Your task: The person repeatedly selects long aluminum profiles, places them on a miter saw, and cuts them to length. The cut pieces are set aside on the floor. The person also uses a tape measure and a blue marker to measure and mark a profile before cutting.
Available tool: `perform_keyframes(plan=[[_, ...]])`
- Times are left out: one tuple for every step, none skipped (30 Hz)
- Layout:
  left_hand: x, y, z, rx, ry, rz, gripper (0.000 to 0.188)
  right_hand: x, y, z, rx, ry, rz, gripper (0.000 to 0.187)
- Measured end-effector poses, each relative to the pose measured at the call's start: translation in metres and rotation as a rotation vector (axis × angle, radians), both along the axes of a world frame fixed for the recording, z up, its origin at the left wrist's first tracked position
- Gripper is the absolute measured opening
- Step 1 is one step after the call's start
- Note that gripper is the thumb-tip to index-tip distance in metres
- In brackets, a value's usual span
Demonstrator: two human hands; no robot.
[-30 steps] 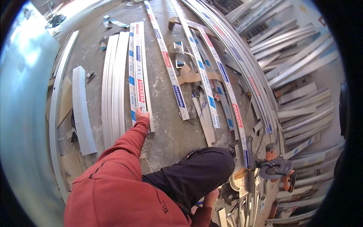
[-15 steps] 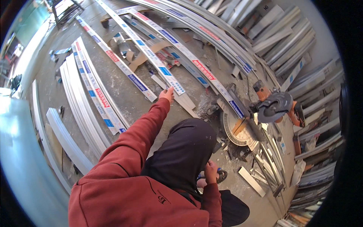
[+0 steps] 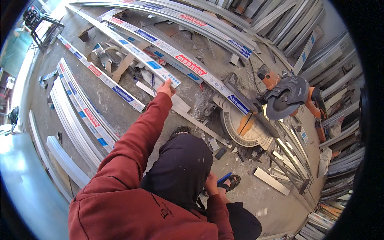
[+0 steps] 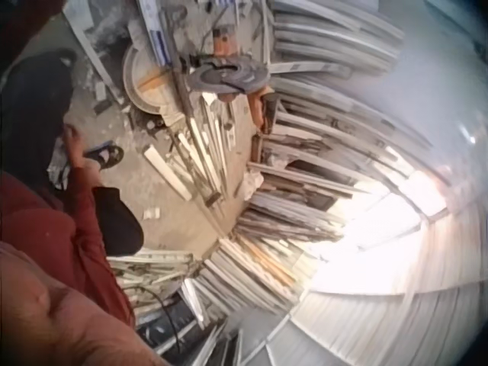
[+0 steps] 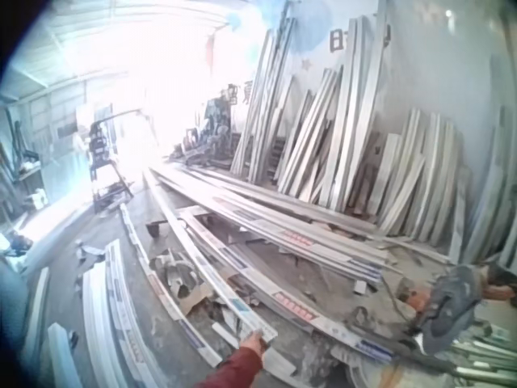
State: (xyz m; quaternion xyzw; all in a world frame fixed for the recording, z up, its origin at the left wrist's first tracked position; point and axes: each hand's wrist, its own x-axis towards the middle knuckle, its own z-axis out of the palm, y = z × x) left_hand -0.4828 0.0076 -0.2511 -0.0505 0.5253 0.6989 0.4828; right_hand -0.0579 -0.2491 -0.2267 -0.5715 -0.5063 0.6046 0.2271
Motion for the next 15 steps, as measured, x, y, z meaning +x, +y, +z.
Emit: perform_keyframes(plan=[[0.003,0.009,0.011,0.027,-0.019,0.013,0.018,-0.002,0.005,0.0,-0.051,-0.034,0.012,0.023],[-0.005,0.011,0.001,0.001,0.04,-0.013,0.018,-0.007,0.012,0.013,-0.101,-0.065,0.036,0.023],[-0.012,0.013,-0.009,-0.026,0.098,-0.04,0.018,-0.012,0.018,0.025,-0.15,-0.097,0.061,0.022],[-0.004,0.02,-0.009,-0.035,0.087,-0.01,0.017,-0.012,0.022,0.03,-0.183,-0.133,0.042,0.023],[0.012,0.024,-0.008,-0.043,0.077,0.017,0.017,-0.012,0.025,0.033,-0.203,-0.132,0.022,0.024],[0.028,0.028,-0.006,-0.052,0.066,0.043,0.017,-0.012,0.028,0.035,-0.224,-0.131,0.001,0.024],[0.037,0.028,-0.014,-0.019,0.073,0.055,0.02,-0.013,0.03,0.036,-0.241,-0.128,-0.004,0.025],[0.042,0.027,-0.035,-0.03,0.052,-0.065,0.025,-0.014,0.031,0.033,-0.278,-0.083,-0.033,0.026],[0.082,0.035,-0.017,0.01,-0.075,-0.135,0.028,-0.009,0.031,0.028,-0.293,-0.075,-0.068,0.026],[0.098,0.04,-0.015,0.024,-0.171,-0.179,0.029,-0.009,0.032,0.027,-0.304,-0.055,-0.068,0.026],[0.101,0.052,-0.031,0.007,-0.146,-0.208,0.029,-0.01,0.033,0.027,-0.315,-0.034,-0.053,0.026],[0.104,0.063,-0.05,-0.012,-0.127,-0.244,0.03,-0.01,0.033,0.024,-0.292,0.005,-0.052,0.026],[0.119,0.079,-0.047,-0.057,-0.061,-0.266,0.031,-0.007,0.033,0.023,-0.266,-0.032,-0.033,0.026],[0.131,0.094,-0.035,-0.098,0.007,-0.287,0.032,-0.004,0.033,0.025,-0.239,-0.067,-0.013,0.026],[0.136,0.106,-0.025,-0.141,0.082,-0.293,0.034,-0.003,0.034,0.026,-0.212,-0.099,0.022,0.026]])
